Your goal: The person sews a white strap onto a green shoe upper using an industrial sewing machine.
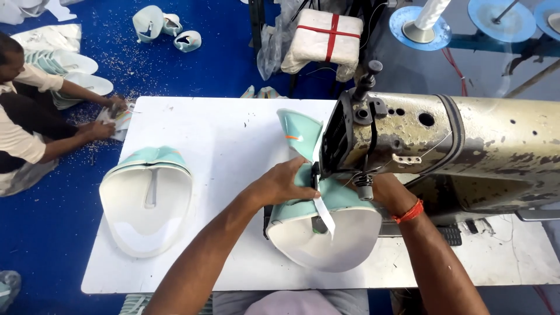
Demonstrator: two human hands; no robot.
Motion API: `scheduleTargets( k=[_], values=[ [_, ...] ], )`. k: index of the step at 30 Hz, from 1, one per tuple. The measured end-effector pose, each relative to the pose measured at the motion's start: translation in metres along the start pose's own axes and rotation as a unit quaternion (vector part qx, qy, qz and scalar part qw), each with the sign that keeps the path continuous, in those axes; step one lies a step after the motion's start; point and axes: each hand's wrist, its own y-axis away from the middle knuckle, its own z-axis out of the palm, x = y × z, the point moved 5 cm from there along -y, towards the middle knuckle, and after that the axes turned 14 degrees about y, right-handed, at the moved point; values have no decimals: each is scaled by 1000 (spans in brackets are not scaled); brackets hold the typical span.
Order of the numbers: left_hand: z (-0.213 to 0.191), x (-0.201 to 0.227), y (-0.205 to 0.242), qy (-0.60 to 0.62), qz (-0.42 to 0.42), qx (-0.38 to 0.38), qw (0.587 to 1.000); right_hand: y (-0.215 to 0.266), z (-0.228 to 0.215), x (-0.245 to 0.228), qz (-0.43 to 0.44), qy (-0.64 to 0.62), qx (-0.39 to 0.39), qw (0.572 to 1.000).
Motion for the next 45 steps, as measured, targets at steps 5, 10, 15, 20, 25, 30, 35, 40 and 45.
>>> scheduleTargets(
  k=[5,10,15,20,25,30,35,40,45],
  values=[
    [0,-5,-2,8,1,1,1000,-6,9,16,22,13,3,1000],
    [0,-1,1,17,7,2,1000,-4,5,7,-53,3,54,997],
    [-1,3,2,26,24,0,999,0,2,0,-1,-37,26,999],
    [-3,0,-1,19,16,2,1000,-7,-10,-9,-2,-73,52,996],
    [-2,-4,4,75,11,3,997,10,6,14,13,-77,54,995],
    [22,-38,21,243,-41,-17,969,46,-37,-17,232,137,58,961],
    [67,-14,53,484,27,40,874,135,-98,-120,117,-319,120,933],
    [94,-26,54,515,68,108,848,124,-10,-152,155,-275,-131,940],
    [102,-31,50,527,85,118,837,129,90,-128,216,-63,-30,974]
  ],
)
